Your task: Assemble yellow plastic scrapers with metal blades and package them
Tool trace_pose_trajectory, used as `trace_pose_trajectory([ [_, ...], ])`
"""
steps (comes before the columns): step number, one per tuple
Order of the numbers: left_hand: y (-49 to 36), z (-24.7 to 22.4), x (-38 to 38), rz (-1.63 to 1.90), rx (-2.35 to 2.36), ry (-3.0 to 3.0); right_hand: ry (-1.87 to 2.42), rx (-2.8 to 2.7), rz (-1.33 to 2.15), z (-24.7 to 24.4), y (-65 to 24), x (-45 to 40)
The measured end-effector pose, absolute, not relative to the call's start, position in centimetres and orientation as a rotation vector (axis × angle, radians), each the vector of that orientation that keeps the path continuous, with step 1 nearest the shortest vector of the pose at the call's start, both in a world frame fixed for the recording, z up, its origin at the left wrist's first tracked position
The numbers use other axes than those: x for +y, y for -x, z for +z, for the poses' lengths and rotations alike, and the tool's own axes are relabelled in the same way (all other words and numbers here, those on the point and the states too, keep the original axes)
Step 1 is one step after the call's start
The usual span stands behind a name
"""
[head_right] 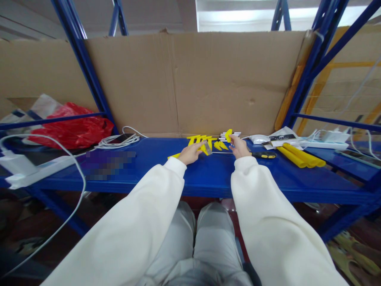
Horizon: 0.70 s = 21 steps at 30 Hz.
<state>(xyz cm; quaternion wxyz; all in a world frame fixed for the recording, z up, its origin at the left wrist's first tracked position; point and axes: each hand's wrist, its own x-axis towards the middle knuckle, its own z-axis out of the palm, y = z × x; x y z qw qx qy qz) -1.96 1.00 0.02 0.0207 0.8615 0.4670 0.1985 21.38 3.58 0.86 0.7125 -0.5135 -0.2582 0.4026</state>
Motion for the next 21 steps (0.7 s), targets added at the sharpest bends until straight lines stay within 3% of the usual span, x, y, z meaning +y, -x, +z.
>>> trace_pose_trajectory([
  [12,1.6,0.3,0.8,0.629,1.464,-2.575,1.209,-1.107,0.783,0.3,-16.5,2.3],
  [21,1.7,0.2,0.8,0.670,1.433,-2.569,1.242,-1.209,0.787,0.2,-15.8,1.8],
])
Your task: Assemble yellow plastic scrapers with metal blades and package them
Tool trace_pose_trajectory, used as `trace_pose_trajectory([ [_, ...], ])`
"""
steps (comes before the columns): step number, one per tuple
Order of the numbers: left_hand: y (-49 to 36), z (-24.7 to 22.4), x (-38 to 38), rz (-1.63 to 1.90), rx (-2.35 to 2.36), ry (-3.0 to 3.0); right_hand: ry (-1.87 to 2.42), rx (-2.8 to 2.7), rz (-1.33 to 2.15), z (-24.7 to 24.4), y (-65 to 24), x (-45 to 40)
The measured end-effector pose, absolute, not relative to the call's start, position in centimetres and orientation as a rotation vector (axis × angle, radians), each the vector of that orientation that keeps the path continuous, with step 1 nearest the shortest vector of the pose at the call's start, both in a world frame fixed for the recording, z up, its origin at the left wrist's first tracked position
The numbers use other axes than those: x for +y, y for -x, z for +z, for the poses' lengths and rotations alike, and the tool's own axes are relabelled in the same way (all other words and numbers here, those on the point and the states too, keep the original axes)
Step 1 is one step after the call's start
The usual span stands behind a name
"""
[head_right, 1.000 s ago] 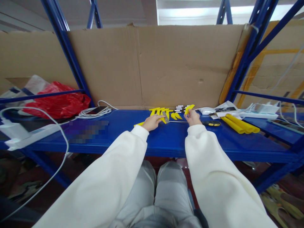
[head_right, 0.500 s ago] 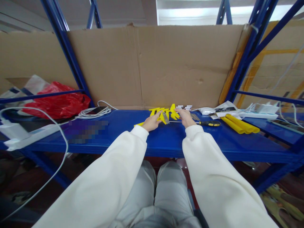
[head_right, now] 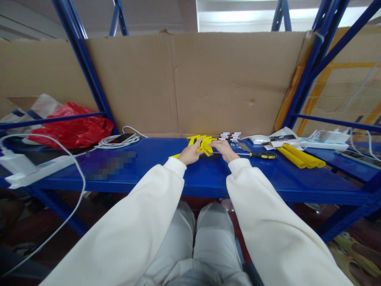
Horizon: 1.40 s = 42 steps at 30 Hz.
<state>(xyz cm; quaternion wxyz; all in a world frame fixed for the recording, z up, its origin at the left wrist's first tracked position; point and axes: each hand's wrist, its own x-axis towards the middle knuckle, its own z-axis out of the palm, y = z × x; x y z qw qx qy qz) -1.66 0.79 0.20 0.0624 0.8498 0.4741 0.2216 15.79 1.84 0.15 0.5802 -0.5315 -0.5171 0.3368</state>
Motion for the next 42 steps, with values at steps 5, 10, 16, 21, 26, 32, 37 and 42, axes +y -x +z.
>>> trace_pose_trajectory([
  [5,1.6,0.2,0.8,0.673,1.430,-2.561,1.269,-1.206,0.807,0.2,-15.4,1.5],
  [10,1.6,0.4,0.5,0.656,1.426,-2.562,1.278,-1.200,0.818,0.4,-15.2,1.3],
  [16,1.5,0.5,0.5,0.651,1.445,-2.570,1.291,-1.221,0.807,0.4,-15.1,1.2],
  [21,1.5,0.4,0.6,0.664,1.453,-2.575,1.255,-1.277,0.849,0.1,-15.2,1.4],
  [26,1.6,0.3,0.8,0.688,1.444,-2.575,1.259,-1.306,0.842,-0.1,-15.4,1.6],
  [32,1.7,0.1,1.1,0.713,1.382,-2.616,1.223,-1.261,0.848,-0.3,-15.0,1.7],
  [37,1.7,-0.2,1.6,0.746,1.387,-2.604,1.209,-1.101,0.725,-0.1,-16.7,2.9],
  [42,1.7,-0.1,1.5,0.749,1.392,-2.605,1.404,-0.987,0.280,0.1,-22.0,3.6],
])
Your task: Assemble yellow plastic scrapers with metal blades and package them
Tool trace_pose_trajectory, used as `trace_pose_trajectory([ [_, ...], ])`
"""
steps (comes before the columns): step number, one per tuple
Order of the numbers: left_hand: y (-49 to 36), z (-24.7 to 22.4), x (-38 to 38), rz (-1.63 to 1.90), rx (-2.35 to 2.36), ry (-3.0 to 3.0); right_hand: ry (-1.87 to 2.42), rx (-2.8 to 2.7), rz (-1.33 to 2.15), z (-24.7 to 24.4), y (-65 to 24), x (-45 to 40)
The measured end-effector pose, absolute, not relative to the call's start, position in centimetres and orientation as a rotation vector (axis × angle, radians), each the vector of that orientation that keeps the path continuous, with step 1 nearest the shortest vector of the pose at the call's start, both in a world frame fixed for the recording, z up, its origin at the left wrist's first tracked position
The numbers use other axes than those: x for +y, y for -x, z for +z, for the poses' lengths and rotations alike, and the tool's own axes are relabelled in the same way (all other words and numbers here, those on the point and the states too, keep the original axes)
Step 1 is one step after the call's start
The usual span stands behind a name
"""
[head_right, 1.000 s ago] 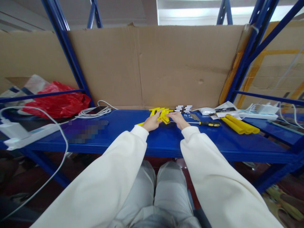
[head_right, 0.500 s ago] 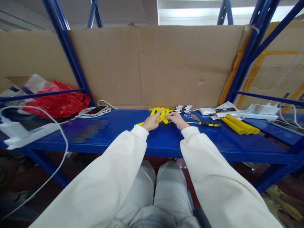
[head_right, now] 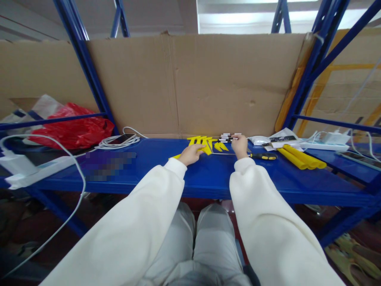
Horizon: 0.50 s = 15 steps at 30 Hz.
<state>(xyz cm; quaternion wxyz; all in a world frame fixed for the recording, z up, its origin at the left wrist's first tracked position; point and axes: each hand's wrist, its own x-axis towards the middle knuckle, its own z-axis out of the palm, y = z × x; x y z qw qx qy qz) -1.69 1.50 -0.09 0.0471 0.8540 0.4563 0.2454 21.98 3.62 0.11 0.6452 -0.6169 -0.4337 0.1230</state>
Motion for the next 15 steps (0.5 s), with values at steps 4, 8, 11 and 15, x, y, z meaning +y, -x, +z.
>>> trace_pose_trajectory([
  [4,1.7,0.2,1.0,0.689,1.433,-2.620,1.617,-1.006,0.250,-0.7,-24.8,3.6],
  [8,1.7,0.3,0.7,0.659,1.391,-2.664,1.628,-1.003,0.361,-1.3,-24.8,3.8],
  [11,1.6,0.2,0.8,0.614,1.357,-2.684,1.670,-1.130,0.345,-1.4,-24.5,4.0],
  [15,1.4,-0.1,1.0,0.613,1.314,-2.725,1.719,-1.211,0.320,-1.4,-24.9,4.7],
])
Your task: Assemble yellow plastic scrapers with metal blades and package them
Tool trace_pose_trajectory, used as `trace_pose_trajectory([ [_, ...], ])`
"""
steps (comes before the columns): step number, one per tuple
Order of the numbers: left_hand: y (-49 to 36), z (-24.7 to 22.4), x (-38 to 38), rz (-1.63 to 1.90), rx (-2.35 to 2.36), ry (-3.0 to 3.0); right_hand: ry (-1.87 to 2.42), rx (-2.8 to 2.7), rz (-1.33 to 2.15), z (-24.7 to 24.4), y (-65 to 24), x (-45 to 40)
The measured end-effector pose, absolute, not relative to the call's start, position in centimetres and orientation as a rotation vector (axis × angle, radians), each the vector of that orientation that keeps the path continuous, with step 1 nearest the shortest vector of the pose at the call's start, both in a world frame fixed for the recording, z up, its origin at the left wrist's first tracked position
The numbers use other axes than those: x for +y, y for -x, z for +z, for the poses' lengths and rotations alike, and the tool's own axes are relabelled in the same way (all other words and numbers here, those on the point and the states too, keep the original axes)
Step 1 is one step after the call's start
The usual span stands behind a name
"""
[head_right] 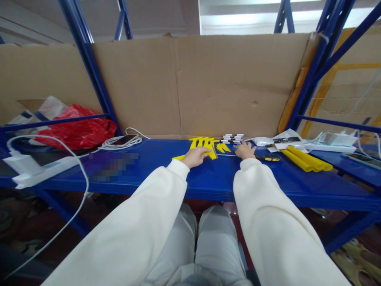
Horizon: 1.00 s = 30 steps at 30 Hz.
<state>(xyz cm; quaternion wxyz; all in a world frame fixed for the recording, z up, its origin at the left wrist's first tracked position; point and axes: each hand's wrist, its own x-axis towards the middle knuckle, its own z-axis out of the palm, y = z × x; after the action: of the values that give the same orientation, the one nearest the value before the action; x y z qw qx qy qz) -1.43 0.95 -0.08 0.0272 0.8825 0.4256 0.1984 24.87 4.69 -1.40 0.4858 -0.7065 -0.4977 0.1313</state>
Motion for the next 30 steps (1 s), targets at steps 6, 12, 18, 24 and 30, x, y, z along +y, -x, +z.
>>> trace_pose_trajectory([
  [6,1.0,-0.5,0.8,0.578,1.280,-2.811,1.968,-1.402,0.224,-1.3,-25.3,5.5],
  [12,0.9,-0.6,0.9,0.617,1.260,-2.825,2.370,-1.768,-0.102,-0.7,-24.5,4.9],
  [18,0.9,-0.7,0.9,0.600,1.224,-2.866,2.330,-1.682,-0.117,-0.6,-24.3,4.8],
  [24,0.8,-0.7,0.8,0.582,1.218,-2.897,2.257,-1.581,0.004,-0.6,-24.3,5.1],
  [30,0.8,-0.9,1.1,0.610,1.223,-2.895,1.703,-1.603,0.221,0.0,-22.3,5.4],
])
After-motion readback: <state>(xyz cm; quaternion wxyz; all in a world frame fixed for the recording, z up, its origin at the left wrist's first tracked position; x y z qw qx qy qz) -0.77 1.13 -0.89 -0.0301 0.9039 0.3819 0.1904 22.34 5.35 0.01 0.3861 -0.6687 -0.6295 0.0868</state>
